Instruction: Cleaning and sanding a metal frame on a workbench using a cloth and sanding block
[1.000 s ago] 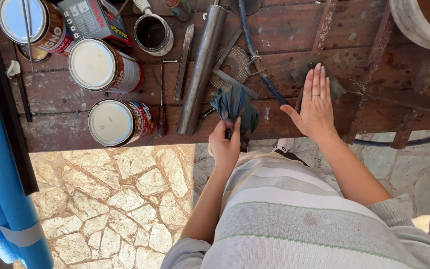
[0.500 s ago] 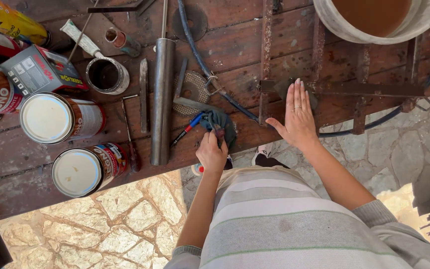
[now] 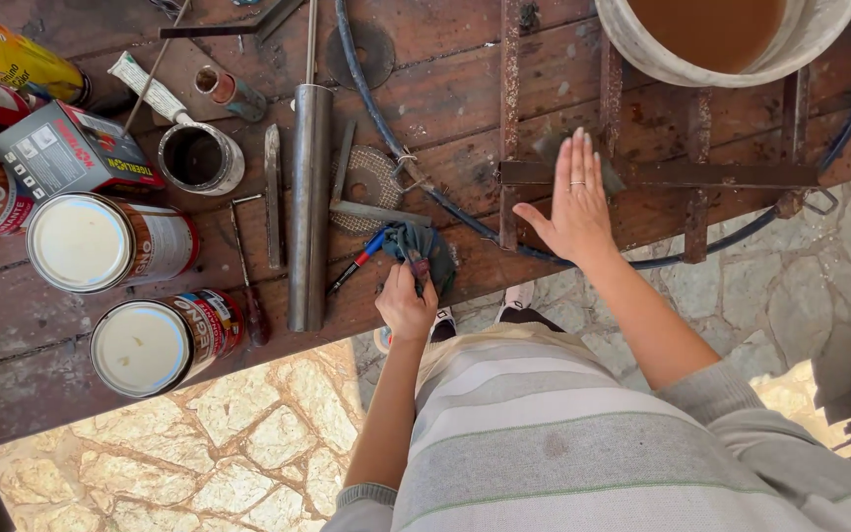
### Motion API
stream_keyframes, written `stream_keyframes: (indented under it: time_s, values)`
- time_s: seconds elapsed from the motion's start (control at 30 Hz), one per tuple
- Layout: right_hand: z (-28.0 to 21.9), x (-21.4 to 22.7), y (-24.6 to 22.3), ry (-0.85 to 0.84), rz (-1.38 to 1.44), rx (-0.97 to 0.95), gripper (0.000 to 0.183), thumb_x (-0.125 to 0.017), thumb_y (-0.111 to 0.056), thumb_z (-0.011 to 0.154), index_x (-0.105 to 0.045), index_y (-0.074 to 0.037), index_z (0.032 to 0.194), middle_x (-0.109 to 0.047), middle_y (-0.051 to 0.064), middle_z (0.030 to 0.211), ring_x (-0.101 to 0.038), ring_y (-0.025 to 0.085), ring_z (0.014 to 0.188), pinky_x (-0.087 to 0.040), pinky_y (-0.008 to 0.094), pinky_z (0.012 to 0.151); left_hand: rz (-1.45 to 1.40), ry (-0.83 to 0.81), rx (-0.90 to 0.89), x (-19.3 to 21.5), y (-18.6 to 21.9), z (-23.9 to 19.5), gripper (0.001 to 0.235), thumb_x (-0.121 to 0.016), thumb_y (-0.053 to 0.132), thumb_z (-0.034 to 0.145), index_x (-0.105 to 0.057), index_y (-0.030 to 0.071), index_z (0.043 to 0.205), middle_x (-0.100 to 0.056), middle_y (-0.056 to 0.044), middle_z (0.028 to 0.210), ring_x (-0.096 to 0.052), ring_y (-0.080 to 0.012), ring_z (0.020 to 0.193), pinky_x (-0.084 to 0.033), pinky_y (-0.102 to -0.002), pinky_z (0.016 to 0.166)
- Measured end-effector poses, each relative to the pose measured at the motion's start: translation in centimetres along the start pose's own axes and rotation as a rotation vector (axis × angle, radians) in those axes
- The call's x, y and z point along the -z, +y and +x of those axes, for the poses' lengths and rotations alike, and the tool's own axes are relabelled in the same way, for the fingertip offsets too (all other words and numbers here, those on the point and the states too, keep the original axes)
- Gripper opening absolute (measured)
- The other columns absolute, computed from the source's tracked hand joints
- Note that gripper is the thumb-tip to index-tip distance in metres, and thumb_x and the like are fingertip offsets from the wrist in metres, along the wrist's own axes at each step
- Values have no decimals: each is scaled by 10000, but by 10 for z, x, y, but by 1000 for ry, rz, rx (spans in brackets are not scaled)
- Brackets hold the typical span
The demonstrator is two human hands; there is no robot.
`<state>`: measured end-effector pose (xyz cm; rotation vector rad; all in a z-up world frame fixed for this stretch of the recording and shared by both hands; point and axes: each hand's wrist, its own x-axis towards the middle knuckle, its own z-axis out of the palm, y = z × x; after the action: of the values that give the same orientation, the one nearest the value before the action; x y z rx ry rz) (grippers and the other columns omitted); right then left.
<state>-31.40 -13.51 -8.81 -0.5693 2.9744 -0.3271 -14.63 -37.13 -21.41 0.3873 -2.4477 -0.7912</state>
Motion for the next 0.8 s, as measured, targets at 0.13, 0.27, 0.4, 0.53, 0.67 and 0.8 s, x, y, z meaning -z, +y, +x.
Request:
stream_keyframes:
  time_s: [0.13, 0.27, 0.4, 0.53, 0.67, 0.8]
  values:
    - [0, -22, -54, 91, -25, 236, 1243, -452, -856, 887, -135, 109, 1604, -70, 344, 1666, -72, 448, 1565, -60, 508, 1273, -13, -5, -12, 4, 3, 6, 159, -636, 271, 987, -619, 130, 915, -461, 10, 738, -588, -235, 615, -497, -283, 528]
    - [-25, -10, -10, 82, -68, 169, 1205, -406, -822, 895, -138, 121, 1595, -88, 358, 1659, -88, 461, 1556, -71, 516, 1269, -13, -29, 7, 1, 0, 3, 154, -645, 268, 980, -631, 129, 915, -473, 11, 741, -588, -230, 608, -495, -274, 528]
    - [13, -8, -30, 38, -19, 78, 1273, -276, -911, 875, -91, 125, 1591, -38, 364, 1656, -43, 438, 1565, -34, 512, 1276, -32, -38, 18, 2, 2, 7, 181, -612, 273, 1021, -615, 125, 916, -479, 2, 742, -593, -240, 614, -498, -286, 526]
    - [-10, -14, -49, 102, -48, 243, 1237, -410, -859, 876, -172, 120, 1593, -116, 347, 1662, -108, 443, 1563, -65, 496, 1272, -73, -23, -5, 4, 1, 6, 188, -625, 254, 1013, -597, 134, 870, -455, -5, 727, -573, -248, 599, -501, -288, 528]
    - [-6, 1, -17, 29, -58, 118, 1248, -330, -877, 882, -127, 133, 1588, -91, 368, 1653, -78, 450, 1559, -43, 510, 1274, -47, 0, 13, -2, -2, 5, 166, -647, 271, 986, -605, 155, 875, -478, 6, 730, -591, -234, 612, -507, -288, 532]
    - [26, -4, -55, -44, -33, 122, 1280, -208, -931, 861, -81, 113, 1591, -32, 353, 1660, -41, 411, 1572, -18, 493, 1286, -98, -8, 12, 4, 2, 11, 181, -624, 248, 1014, -603, 144, 868, -473, 6, 716, -579, -229, 586, -508, -289, 530]
